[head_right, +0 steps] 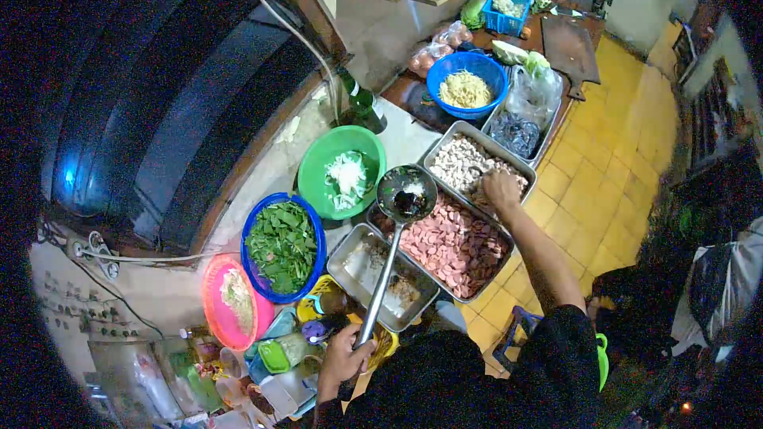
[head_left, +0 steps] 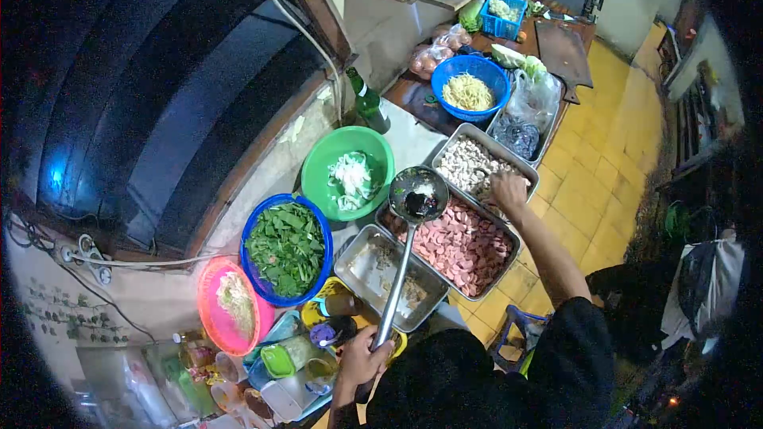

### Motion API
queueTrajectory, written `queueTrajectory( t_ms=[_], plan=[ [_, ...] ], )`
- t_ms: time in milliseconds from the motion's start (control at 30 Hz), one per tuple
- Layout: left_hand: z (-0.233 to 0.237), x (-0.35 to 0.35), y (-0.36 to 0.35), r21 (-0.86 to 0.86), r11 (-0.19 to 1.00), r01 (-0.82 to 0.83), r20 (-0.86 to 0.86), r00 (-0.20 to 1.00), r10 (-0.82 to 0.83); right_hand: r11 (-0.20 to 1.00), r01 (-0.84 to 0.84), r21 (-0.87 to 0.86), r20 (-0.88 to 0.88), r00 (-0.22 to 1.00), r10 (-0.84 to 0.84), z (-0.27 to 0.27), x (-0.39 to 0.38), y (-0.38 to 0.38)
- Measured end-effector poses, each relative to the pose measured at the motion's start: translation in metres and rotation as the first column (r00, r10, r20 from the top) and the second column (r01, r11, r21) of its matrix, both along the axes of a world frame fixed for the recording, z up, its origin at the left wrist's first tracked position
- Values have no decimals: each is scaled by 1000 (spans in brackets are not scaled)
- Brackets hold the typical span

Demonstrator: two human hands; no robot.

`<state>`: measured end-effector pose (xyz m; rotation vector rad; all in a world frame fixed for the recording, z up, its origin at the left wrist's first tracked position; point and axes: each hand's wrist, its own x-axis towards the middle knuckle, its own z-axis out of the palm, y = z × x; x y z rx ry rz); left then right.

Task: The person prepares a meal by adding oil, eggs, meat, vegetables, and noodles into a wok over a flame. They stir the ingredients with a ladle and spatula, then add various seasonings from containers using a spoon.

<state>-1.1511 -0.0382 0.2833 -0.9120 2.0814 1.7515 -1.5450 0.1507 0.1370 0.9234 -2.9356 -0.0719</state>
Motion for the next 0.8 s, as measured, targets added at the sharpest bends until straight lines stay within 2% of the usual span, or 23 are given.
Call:
queueTrajectory(
  t_ms=[33, 67, 133, 167, 200, 267, 300, 333, 400, 433, 467, 533, 600, 667, 767, 800],
  plan=[
    [3, -4, 0, -13, 1000, 11, -1, 1000, -11, 997, 82, -14, 107, 991, -80, -7, -5, -10],
    [5, -7, 0, -28, 999, 22, -4, 1000, -22, 996, 85, -14, 108, 991, -83, -11, -11, -7],
    [0, -7, 1, -25, 1000, 16, -5, 1000, -16, 993, 101, -63, 367, 928, -71, -7, -16, -2],
    [-2, -10, -1, -23, 1000, 7, -10, 1000, -8, 963, 229, -143, 374, 913, -162, 12, -9, -2],
    [-3, -12, -4, -29, 1000, 8, -12, 1000, -8, 962, 229, -148, 373, 914, -160, 2, -13, -2],
    [-5, -14, -4, -56, 998, 42, 23, 999, -41, 897, 328, -296, 448, 877, -173, -38, -25, 13],
    [0, -18, -2, 2, 1000, 23, 21, 1000, -23, 923, 324, -207, 441, 873, -207, -59, -33, 19],
    [1, -21, -2, 0, 1000, 22, 22, 1000, -22, 923, 324, -209, 443, 872, -206, -72, -37, 28],
    [3, -25, -2, -74, 995, 61, 18, 998, -60, 926, 216, -309, 285, 950, -127, -88, -39, 41],
    [5, -28, -3, -74, 996, 60, 16, 998, -59, 878, 350, -328, 409, 890, -202, -42, -26, 36],
    [6, -30, -3, -88, 994, 70, 17, 997, -69, 878, 350, -326, 408, 890, -203, -26, -21, 39],
    [4, -32, -4, -96, 992, 82, 14, 997, -81, 860, 345, -377, 399, 898, -186, -13, -17, 46],
    [-3, -33, -8, -27, 996, 81, 2, 997, -81, 886, 301, -352, 386, 909, -155, -15, -24, 53],
    [-1, -37, -5, -34, 997, 76, -1, 997, -76, 857, 338, -390, 438, 886, -150, 31, -13, 48],
    [3, -46, -4, -65, 995, 77, 6, 997, -77, 880, 246, -407, 402, 913, -70, 68, -4, 42],
    [4, -50, -4, -143, 980, 140, 8, 990, -141, 876, 200, -438, 394, 919, -12, 77, 0, 38]
  ],
)
